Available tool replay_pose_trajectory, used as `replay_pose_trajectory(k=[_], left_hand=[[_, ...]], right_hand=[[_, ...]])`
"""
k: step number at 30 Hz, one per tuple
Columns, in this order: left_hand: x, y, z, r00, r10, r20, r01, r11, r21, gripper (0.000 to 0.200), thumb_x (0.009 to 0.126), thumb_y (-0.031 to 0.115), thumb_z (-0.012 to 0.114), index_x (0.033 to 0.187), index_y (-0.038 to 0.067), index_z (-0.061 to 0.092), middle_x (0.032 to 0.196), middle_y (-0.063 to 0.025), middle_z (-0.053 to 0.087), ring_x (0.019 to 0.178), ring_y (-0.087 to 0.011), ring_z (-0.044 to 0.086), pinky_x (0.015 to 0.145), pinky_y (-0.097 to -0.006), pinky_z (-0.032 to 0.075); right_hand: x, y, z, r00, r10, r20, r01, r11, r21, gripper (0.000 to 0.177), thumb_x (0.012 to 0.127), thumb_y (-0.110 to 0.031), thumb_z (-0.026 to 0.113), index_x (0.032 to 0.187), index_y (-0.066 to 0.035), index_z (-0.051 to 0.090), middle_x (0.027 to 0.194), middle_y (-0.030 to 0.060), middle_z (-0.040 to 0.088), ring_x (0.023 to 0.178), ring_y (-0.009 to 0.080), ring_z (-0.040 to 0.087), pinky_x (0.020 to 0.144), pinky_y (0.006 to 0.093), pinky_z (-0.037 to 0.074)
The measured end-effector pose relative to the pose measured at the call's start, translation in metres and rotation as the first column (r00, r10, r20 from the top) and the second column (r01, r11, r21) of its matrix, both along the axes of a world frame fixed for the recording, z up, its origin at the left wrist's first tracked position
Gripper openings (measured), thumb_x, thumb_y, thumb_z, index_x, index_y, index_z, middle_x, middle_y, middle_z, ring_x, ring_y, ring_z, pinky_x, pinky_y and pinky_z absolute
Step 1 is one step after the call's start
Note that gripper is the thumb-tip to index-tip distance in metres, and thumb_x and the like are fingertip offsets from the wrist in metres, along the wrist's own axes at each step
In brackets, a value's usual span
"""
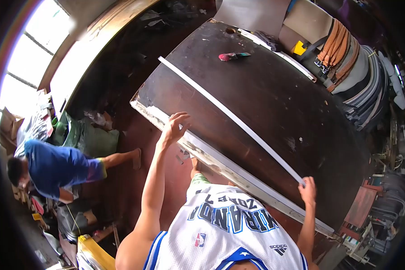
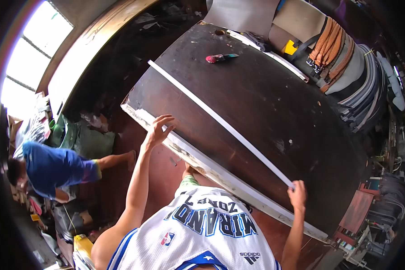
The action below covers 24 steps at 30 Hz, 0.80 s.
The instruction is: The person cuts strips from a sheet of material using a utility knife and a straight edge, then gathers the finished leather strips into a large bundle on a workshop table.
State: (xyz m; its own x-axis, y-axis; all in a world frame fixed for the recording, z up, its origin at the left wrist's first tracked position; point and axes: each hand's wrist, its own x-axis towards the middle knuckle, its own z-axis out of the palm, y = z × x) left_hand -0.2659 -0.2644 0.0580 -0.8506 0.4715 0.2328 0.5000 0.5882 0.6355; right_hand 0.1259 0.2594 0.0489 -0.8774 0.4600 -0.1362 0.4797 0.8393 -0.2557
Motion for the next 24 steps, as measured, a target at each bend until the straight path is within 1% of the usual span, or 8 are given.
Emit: replay_pose_trajectory(k=[3,6,10,13,14,17,18,24], left_hand=[[-0.059,-0.025,-0.010,0.999,0.033,-0.020,-0.033,0.999,0.005,0.030,0.085,0.015,0.073,0.114,0.008,0.068,0.117,-0.0130,0.066,0.112,-0.0313,0.062,0.096,-0.0403,0.049],[-0.105,-0.036,-0.003,0.994,0.108,0.016,-0.108,0.994,0.025,0.026,0.085,0.013,0.070,0.109,0.006,0.069,0.114,-0.0133,0.067,0.108,-0.0335,0.062,0.094,-0.0425,0.050],[-0.151,-0.018,-0.023,0.982,-0.061,-0.181,0.050,0.997,-0.062,0.036,0.086,0.016,0.068,0.121,0.010,0.064,0.126,-0.0122,0.063,0.120,-0.0313,0.057,0.101,-0.0450,0.044],[-0.169,0.015,-0.049,0.931,-0.262,-0.254,0.204,0.951,-0.232,0.037,0.087,0.020,0.068,0.123,0.011,0.064,0.135,-0.0110,0.058,0.132,-0.0276,0.048,0.108,-0.0499,0.034],[-0.181,0.024,-0.061,0.939,-0.282,-0.198,0.253,0.954,-0.160,0.032,0.088,0.020,0.065,0.120,0.012,0.065,0.131,-0.0082,0.061,0.128,-0.0264,0.052,0.102,-0.0622,0.034],[-0.226,0.066,-0.040,0.980,-0.194,0.042,0.194,0.981,0.007,0.018,0.089,0.018,0.064,0.103,0.009,0.070,0.103,-0.0102,0.071,0.105,-0.0282,0.065,0.091,-0.0480,0.047],[-0.241,0.085,-0.039,0.979,-0.200,-0.032,0.203,0.968,0.147,0.014,0.089,0.015,0.063,0.098,0.007,0.070,0.093,-0.0128,0.071,0.092,-0.0324,0.067,0.081,-0.0423,0.052],[-0.328,0.219,-0.002,0.944,-0.326,-0.045,0.328,0.920,0.215,0.015,0.091,0.013,0.061,0.100,0.005,0.070,0.095,-0.0161,0.069,0.085,-0.0350,0.068,0.074,-0.0395,0.054]], right_hand=[[0.065,0.048,-0.009,0.899,-0.317,0.303,0.188,0.902,0.388,0.032,0.079,-0.008,0.069,0.111,-0.006,0.061,0.111,0.0160,0.060,0.103,0.0376,0.060,0.089,0.0456,0.049],[0.030,0.019,0.020,0.852,-0.522,0.047,0.475,0.807,0.350,0.037,0.081,-0.009,0.070,0.117,-0.005,0.062,0.117,0.0188,0.060,0.109,0.0391,0.059,0.095,0.0466,0.047],[-0.137,-0.076,-0.007,0.920,-0.150,-0.361,0.212,0.968,0.138,0.028,0.086,-0.021,0.071,0.110,-0.005,0.068,0.122,0.0183,0.061,0.113,0.0355,0.058,0.099,0.0438,0.045],[-0.282,-0.167,-0.016,0.920,-0.038,-0.391,0.062,0.997,0.048,0.032,0.088,-0.025,0.070,0.115,-0.008,0.067,0.136,0.0145,0.054,0.123,0.0345,0.052,0.104,0.0441,0.040],[-0.323,-0.187,-0.024,0.903,-0.021,-0.428,0.030,0.999,0.014,0.032,0.089,-0.025,0.068,0.116,-0.008,0.066,0.138,0.0161,0.053,0.126,0.0356,0.050,0.107,0.0461,0.037],[-0.429,-0.233,-0.040,0.867,-0.038,-0.497,0.039,0.999,-0.010,0.036,0.090,-0.028,0.066,0.120,-0.008,0.062,0.142,0.0201,0.046,0.131,0.0389,0.043,0.110,0.0530,0.032],[-0.456,-0.241,-0.044,0.865,-0.038,-0.501,0.055,0.998,0.019,0.040,0.091,-0.030,0.065,0.124,-0.009,0.059,0.144,0.0208,0.044,0.132,0.0394,0.041,0.111,0.0561,0.029],[-0.535,-0.267,-0.069,0.856,-0.216,-0.469,0.318,0.936,0.149,0.050,0.091,-0.035,0.061,0.136,-0.014,0.050,0.146,0.0215,0.039,0.136,0.0368,0.038,0.112,0.0642,0.022]])
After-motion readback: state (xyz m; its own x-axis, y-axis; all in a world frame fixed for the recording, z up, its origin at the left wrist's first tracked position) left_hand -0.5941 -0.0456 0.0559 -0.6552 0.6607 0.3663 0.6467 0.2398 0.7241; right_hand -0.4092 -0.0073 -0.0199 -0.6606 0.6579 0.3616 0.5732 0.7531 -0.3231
